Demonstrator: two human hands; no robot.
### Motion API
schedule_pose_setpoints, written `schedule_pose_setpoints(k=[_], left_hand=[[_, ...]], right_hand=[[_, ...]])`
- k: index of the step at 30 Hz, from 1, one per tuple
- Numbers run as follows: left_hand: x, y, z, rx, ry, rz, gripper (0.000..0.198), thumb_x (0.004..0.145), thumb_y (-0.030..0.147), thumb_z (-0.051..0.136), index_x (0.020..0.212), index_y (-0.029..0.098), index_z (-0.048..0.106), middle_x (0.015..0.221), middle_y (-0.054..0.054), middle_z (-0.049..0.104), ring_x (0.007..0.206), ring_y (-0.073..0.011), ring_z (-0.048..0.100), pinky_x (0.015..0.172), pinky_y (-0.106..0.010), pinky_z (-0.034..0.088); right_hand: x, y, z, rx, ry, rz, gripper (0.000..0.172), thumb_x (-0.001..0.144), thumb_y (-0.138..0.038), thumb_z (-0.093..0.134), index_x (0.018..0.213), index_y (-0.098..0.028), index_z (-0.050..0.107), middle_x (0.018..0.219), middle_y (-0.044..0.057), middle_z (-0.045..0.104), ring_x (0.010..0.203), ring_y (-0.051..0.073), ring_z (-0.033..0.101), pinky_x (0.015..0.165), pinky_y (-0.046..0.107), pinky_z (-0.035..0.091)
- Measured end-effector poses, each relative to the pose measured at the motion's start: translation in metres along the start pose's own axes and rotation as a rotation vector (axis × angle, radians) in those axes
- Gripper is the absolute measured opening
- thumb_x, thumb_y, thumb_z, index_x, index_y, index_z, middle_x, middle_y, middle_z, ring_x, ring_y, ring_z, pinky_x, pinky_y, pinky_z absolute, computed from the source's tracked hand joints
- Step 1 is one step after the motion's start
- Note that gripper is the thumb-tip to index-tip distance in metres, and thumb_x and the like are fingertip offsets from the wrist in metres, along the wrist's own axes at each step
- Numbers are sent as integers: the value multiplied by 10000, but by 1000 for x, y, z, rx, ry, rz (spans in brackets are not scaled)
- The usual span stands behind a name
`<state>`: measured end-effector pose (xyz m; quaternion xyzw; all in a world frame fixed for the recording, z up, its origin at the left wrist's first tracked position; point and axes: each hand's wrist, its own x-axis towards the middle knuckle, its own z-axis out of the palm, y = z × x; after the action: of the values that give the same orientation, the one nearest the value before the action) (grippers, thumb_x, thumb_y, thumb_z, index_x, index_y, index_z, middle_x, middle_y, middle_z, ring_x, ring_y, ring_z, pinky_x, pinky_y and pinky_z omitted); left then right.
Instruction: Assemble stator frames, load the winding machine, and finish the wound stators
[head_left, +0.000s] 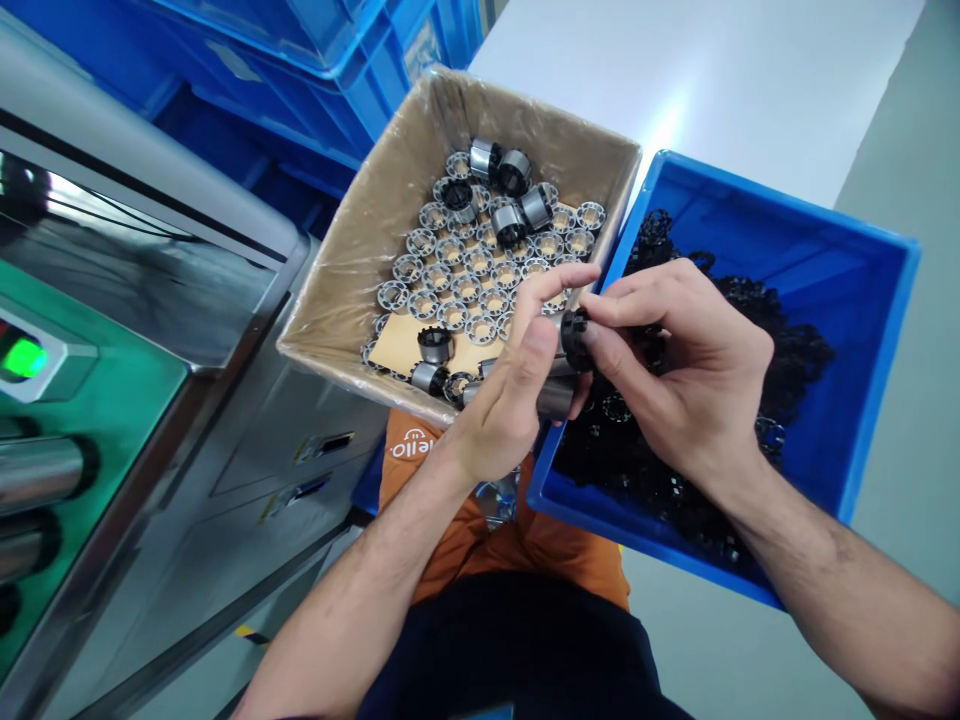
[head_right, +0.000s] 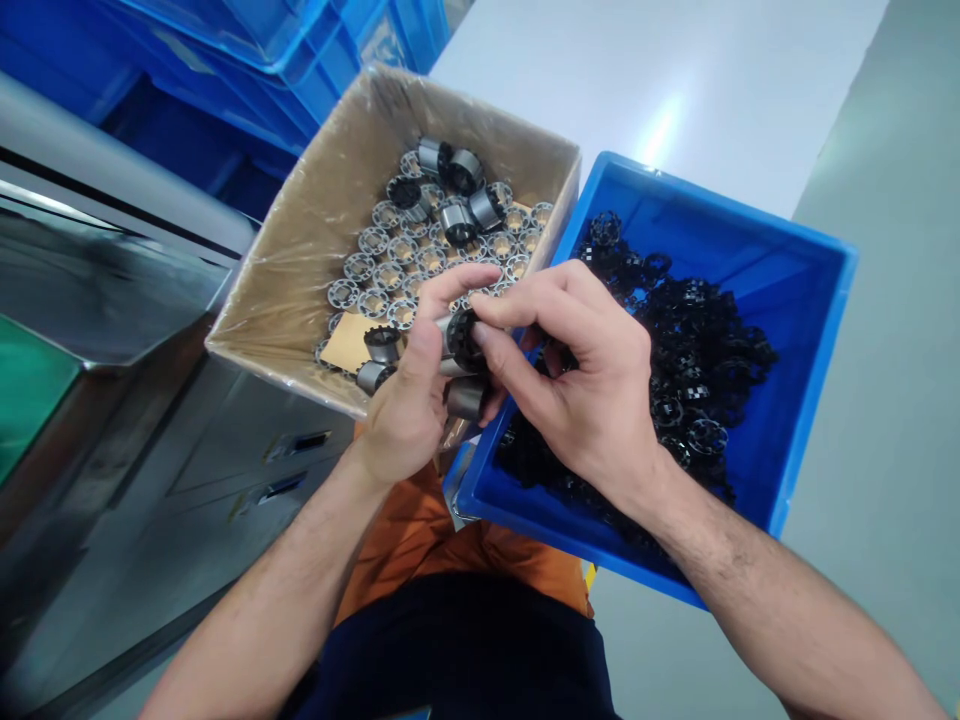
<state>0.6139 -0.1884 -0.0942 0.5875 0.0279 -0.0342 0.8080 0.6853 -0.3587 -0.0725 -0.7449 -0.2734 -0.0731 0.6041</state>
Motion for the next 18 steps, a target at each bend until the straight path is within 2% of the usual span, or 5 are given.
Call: schedule_pose_setpoints(k=[6,9,12,14,18], left_hand=[[2,1,-2,98,60,36,651,1169,843,691,1613,372,759,955,-36,794,690,-201,748,554,-333,538],[12,-3,-2,34,213,131,698,1096,958,694,1219,277,790,1029,-68,855,744,-201,794,498,-280,496],[19,-5,-3,-30,391,133,744,1065,1007,676,1046,264,641,979,-46,856,655,-170,740,451,-255,449],[20,-6,-5,-36,368,118,677,1073,952,735,1097,280,659,806,16,777,513,-141,625,420,-258,398],[16,-9,-8,18,114,195,502,1108,782,846,1123,290,749,735,37,722,497,-132,593,478,-272,435]], right_hand=[[2,-1,-5,108,-103,190,54,1086,-253,908,1077,-295,875,981,16,838,710,177,736,579,336,622],[6,3,-9,189,-122,149,211,1090,-338,944,1282,-347,856,1261,56,881,1125,272,873,887,422,783],[9,5,-13,262,-150,139,346,1133,-420,917,1443,-381,766,1419,50,886,1422,314,857,1196,520,760],[9,4,-15,276,-179,156,389,1150,-474,901,1492,-383,740,1470,47,889,1482,331,850,1292,554,720],[7,0,-14,263,-178,163,424,1153,-523,895,1524,-384,745,1525,45,882,1506,351,849,1357,569,681]])
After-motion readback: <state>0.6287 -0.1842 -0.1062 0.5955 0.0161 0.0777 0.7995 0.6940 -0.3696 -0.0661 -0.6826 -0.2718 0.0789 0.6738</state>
